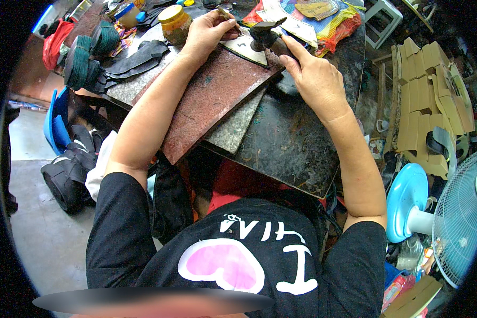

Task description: The person uses a hammer and punch to drive fasteners along the edge of a shoe upper piece, then applies adhesive from a jar to the same area and presses it onto a black leather strip. The person repeats the hammering and gluing steps on the same piece while working at a cluttered bench.

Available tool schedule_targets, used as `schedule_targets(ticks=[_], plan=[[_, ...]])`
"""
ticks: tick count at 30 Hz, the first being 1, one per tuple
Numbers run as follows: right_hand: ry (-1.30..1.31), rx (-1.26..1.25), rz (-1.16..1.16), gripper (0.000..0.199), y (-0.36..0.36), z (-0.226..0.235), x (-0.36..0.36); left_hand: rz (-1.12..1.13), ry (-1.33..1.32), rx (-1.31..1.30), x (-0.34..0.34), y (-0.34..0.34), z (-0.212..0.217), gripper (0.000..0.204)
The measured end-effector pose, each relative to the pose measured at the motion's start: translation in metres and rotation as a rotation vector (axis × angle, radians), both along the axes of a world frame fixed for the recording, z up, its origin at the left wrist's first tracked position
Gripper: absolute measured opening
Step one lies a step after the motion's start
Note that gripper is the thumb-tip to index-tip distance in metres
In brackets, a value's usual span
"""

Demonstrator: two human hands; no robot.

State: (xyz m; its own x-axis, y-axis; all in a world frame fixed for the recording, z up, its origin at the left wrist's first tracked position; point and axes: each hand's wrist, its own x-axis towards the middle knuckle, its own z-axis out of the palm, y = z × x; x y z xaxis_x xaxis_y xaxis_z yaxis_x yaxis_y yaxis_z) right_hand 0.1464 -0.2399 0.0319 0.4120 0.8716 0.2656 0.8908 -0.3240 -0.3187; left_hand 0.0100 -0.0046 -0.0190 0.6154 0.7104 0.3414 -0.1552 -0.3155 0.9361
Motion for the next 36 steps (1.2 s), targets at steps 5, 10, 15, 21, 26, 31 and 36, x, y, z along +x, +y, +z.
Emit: schedule_targets(ticks=[5,10,15,21,26,31,36], plan=[[-0.014,0.038,0.041,0.043,0.001,-0.011,0.007,0.044,0.045,0.095,0.002,0.003,-0.003,0.019],[-0.023,0.126,0.101,0.042,0.004,0.015,0.006,0.101,0.201,0.440,-0.001,0.000,0.007,0.022],[0.300,0.663,0.408,0.037,-0.002,0.064,0.010,0.153,0.263,0.798,-0.001,-0.017,0.020,0.020],[0.207,0.357,0.158,0.041,0.016,0.029,0.013,0.215,0.254,0.934,0.003,-0.024,0.022,0.020],[-0.004,0.149,0.098,0.041,0.001,-0.001,0.017,0.289,0.232,0.822,0.002,-0.017,0.014,0.020],[-0.007,0.084,0.053,0.043,-0.003,-0.012,0.008,-0.018,-0.020,-0.236,-0.002,-0.007,0.009,0.019],[-0.005,0.085,0.058,0.044,-0.003,-0.015,0.013,-0.015,0.118,-0.023,0.002,-0.005,0.003,0.019]])
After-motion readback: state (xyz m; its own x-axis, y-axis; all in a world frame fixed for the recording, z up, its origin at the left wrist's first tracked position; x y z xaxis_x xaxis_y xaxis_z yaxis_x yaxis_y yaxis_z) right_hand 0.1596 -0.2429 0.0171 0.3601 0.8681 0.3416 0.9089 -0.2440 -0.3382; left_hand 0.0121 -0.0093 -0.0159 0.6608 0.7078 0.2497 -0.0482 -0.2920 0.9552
